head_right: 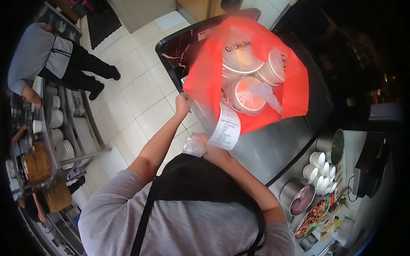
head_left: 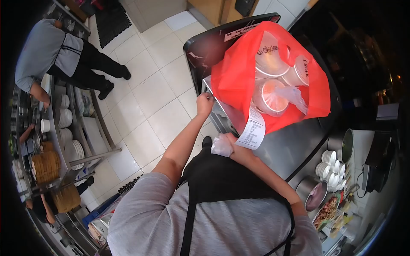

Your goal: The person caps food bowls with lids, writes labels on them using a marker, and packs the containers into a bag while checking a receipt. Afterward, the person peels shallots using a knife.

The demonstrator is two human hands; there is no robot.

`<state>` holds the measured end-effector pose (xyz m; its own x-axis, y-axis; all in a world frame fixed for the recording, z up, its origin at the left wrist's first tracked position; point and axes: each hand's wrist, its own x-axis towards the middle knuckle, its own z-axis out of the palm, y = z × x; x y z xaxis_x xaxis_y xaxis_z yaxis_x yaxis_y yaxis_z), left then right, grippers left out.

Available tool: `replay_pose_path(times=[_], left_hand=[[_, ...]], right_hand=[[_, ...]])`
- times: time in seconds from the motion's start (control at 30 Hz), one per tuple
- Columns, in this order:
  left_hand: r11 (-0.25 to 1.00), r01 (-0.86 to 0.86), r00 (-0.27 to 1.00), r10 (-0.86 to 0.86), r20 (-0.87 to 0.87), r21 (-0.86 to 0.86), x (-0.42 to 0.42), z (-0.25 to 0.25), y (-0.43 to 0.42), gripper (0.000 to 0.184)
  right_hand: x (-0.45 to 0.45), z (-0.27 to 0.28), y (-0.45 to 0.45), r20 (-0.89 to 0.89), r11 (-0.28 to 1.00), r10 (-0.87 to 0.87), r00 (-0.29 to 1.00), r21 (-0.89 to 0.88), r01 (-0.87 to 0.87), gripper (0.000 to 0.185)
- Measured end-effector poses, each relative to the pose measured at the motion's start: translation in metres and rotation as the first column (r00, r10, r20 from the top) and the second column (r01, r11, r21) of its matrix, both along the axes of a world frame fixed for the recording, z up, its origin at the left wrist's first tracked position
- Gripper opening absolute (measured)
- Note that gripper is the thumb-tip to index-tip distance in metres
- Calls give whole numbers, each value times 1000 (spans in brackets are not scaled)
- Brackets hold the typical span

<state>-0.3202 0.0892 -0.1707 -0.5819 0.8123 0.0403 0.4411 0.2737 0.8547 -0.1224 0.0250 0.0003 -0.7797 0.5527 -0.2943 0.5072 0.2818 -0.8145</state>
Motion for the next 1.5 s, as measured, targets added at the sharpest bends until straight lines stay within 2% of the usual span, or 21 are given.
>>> replay_pose_path(times=[0.1,0.17,0.2,0.27,0.4,0.47,0.63,0.7,0.73,0.8,0.83,0.9,0.97,1.03,1.07,1.1,1.17,1.2,1.33,1.43,1.5], left_hand=[[998,5,987,5,159,-60,-11,-29,-12,10],[993,-82,672,-9,740,87,-13,-20,-34,9],[996,-58,605,-20,796,70,-13,-7,-42,9],[994,-15,598,-79,797,110,-13,13,-58,10],[979,165,654,-203,729,124,-24,73,-99,15],[959,266,681,-256,686,93,-25,113,-119,15],[888,428,493,-386,779,169,-12,153,-140,16],[891,421,481,-377,791,169,-17,153,-139,16],[852,504,450,-401,798,144,-21,155,-140,16],[800,586,409,-429,805,128,-18,161,-138,17],[810,486,258,-492,831,329,-16,166,-134,28],[782,361,97,-573,814,508,-6,180,-126,42],[810,445,520,-581,626,382,21,200,-120,71],[797,440,543,-603,585,413,58,225,-122,81],[826,386,548,-564,618,411,62,201,-123,75],[852,329,553,-523,649,406,66,178,-121,69],[776,357,542,-626,561,520,86,197,-102,70],[695,365,528,-703,477,619,95,210,-92,71],[610,430,543,-764,350,666,107,278,-65,69],[488,588,360,-872,332,645,101,304,-35,73],[413,688,386,-905,181,596,122,308,-47,80]], right_hand=[[3,8,2,-183,982,-23,983,180,56,22],[0,24,7,-230,995,-70,971,50,84,15],[-2,29,9,-234,995,-79,969,46,92,15],[-4,36,11,-218,985,55,975,173,-17,17],[-10,24,15,-189,992,94,977,98,-77,21],[-12,1,12,-368,923,73,927,377,77,27],[-27,-14,19,-362,862,125,924,501,80,33],[-21,-5,20,-140,889,266,954,419,-186,38],[-19,-1,18,-137,892,260,956,413,-184,38],[-15,7,17,-100,985,174,980,15,-173,42],[-15,17,16,-97,986,165,981,23,-163,42],[-19,42,6,-613,970,-196,766,-7,243,46],[-25,69,7,-666,905,-358,655,-75,418,51],[-26,109,15,-675,817,-555,487,-331,473,60],[-22,109,7,-566,739,-667,486,-586,333,70],[-22,114,6,-578,741,-666,471,-580,337,70],[-21,129,7,-827,851,-272,492,33,525,77],[-11,124,10,-826,873,-215,522,77,482,83],[39,153,26,-639,864,-461,616,-166,475,66],[78,180,40,-466,710,-703,537,-489,506,39],[83,169,35,-529,689,-722,446,-493,531,37]])
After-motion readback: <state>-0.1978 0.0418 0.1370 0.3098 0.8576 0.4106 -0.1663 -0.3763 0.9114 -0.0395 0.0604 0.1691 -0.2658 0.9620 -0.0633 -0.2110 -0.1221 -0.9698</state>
